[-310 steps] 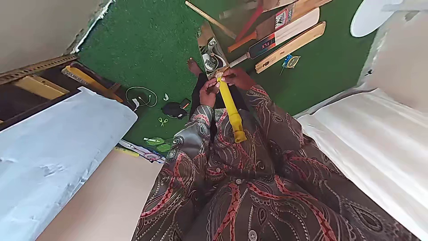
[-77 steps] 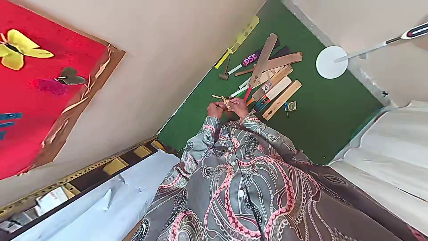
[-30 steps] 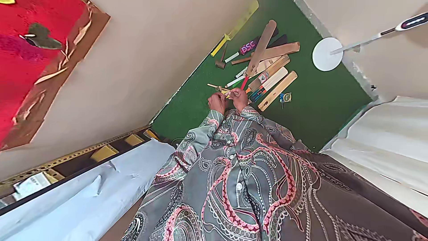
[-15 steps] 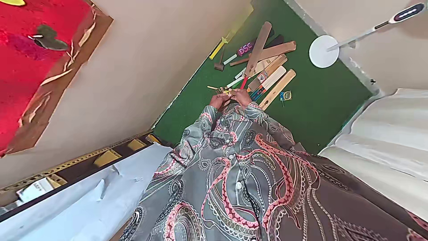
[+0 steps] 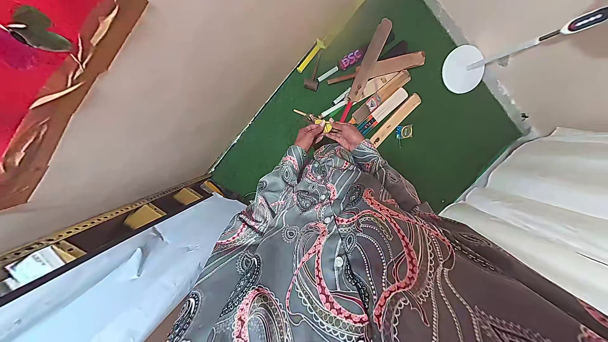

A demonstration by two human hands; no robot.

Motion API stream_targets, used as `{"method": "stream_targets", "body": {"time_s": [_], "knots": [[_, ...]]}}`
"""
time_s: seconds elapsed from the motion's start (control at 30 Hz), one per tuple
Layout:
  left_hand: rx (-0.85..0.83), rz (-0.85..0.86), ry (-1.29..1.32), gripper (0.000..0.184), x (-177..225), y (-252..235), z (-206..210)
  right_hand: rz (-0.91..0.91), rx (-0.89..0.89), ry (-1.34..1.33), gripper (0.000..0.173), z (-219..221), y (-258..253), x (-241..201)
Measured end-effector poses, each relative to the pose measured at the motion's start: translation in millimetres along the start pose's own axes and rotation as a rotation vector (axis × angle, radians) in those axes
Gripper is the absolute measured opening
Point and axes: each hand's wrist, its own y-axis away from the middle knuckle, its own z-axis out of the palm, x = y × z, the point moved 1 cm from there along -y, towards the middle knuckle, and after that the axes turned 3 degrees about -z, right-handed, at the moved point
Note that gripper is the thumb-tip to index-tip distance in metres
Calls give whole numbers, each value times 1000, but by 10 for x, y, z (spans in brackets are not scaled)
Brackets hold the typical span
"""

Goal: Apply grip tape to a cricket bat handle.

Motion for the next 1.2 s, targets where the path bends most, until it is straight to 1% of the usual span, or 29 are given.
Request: {"method": "stream_targets", "body": {"time_s": [0.07, 0.13, 0.17, 0.23, 0.3, 0.33, 0.4, 0.53, 0.6, 0.67, 0.73, 0.83, 0.9, 0.97, 1.07, 1.13, 1.2], "knots": [[-12, 2, 20, 37, 8, -4, -11, 6, -5, -17, 46, -23, 11, -44], [13, 10, 16, 37, 29, -16, -5, -19, -19, 15, 44, -26, 23, -97], [51, 7, -25, 37, 30, 1, -5, -47, -22, 46, 43, -34, 24, -74], [148, 14, -211, 42, 90, 12, 7, -129, 23, 120, 39, -18, 6, -52], [189, 49, -328, 42, 165, 49, 53, -169, 78, 184, 40, 7, 14, -41], [180, 60, -338, 42, 226, 67, 92, -186, 94, 224, 41, 18, -7, -41], [168, 50, -350, 49, 287, 62, 176, -224, 110, 290, 38, -2, -42, -31], [234, -1, -450, 48, 255, -8, 192, -222, 102, 350, 30, 12, -29, -18], [249, -18, -417, 47, 225, -5, 220, -284, 129, 457, 25, 4, -25, -7], [273, 17, -341, 40, 188, -29, 229, -359, 147, 573, 21, 15, -42, -25], [307, 52, -301, 35, 143, -77, 237, -387, 154, 604, 22, 20, -44, -52], [290, 71, -86, 31, 35, -130, 173, -321, 151, 466, 25, 15, -88, 2], [218, 55, 109, 29, -1, -175, 123, -222, 118, 249, 30, 17, -153, 32], [141, -2, 214, 32, -132, -181, 54, -111, 103, 60, 33, 3, -145, 129], [72, -61, 147, 33, -202, -168, -2, -31, 145, -21, 34, -6, -161, 156], [37, -85, 89, 32, -259, -178, -51, -2, 156, 5, 32, -19, -166, 152], [14, -100, 48, 33, -295, -140, -124, 6, 154, 90, 28, 12, -125, 139]]}}
